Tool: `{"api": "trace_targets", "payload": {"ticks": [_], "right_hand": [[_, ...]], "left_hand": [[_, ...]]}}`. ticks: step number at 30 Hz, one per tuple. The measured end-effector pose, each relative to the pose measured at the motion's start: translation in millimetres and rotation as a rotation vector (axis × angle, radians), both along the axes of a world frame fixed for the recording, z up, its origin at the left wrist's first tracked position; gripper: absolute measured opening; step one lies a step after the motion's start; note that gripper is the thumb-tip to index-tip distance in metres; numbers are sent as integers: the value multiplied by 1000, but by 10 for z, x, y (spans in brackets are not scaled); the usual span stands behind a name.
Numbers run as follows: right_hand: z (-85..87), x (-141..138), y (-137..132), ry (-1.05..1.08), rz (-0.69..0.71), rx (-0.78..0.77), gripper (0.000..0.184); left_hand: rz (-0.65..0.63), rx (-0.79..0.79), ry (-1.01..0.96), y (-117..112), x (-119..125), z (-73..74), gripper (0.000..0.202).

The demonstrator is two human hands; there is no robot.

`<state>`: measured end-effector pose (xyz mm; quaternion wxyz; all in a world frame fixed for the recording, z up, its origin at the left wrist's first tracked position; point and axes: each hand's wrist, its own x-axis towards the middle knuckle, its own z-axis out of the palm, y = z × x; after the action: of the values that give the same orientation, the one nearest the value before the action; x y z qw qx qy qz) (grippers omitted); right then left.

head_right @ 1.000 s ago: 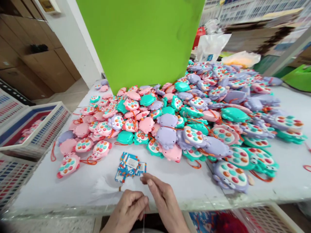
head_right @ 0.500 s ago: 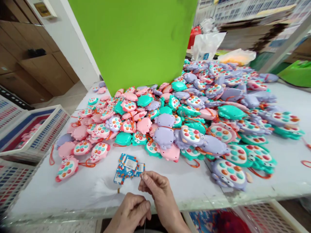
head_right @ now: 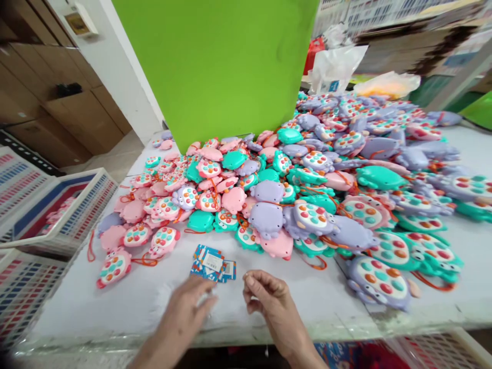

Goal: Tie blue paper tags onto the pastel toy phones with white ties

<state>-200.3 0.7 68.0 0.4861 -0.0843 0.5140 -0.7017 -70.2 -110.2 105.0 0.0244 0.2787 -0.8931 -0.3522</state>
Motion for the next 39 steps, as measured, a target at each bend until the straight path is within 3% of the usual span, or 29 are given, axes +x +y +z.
{"api": "trace_targets", "payload": {"ticks": [2, 6, 9, 15, 21, 26, 30, 39], "right_hand": [[-131, -72, 29, 127, 7, 44, 25], [-318, -90, -5, 344, 39, 123, 29], [-289, -64, -137, 547, 91, 169, 22], [-173, -75, -528, 965, 179, 155, 14], [-277, -40, -712, 1000, 190, 126, 16], [-311, -54, -716, 888, 161, 121, 13], [-285, -81, -705, 806, 130, 102, 19], [-106, -39, -639, 695, 80, -1, 24]], "left_hand": [[-67, -213, -17, -281, -56, 0, 22], [-276, -342, -109, -603, -255, -32, 23], [-370, -401, -164, -635, -329, -62, 20], [-361, -405, -156, -635, -264, -115, 23], [-257, -254, -67, -635, -234, -157, 28], [169, 259, 184, -680, -184, -232, 17], [230, 485, 208, -699, -140, -262, 10], [382, 549, 328, -602, -55, -231, 21]]}}
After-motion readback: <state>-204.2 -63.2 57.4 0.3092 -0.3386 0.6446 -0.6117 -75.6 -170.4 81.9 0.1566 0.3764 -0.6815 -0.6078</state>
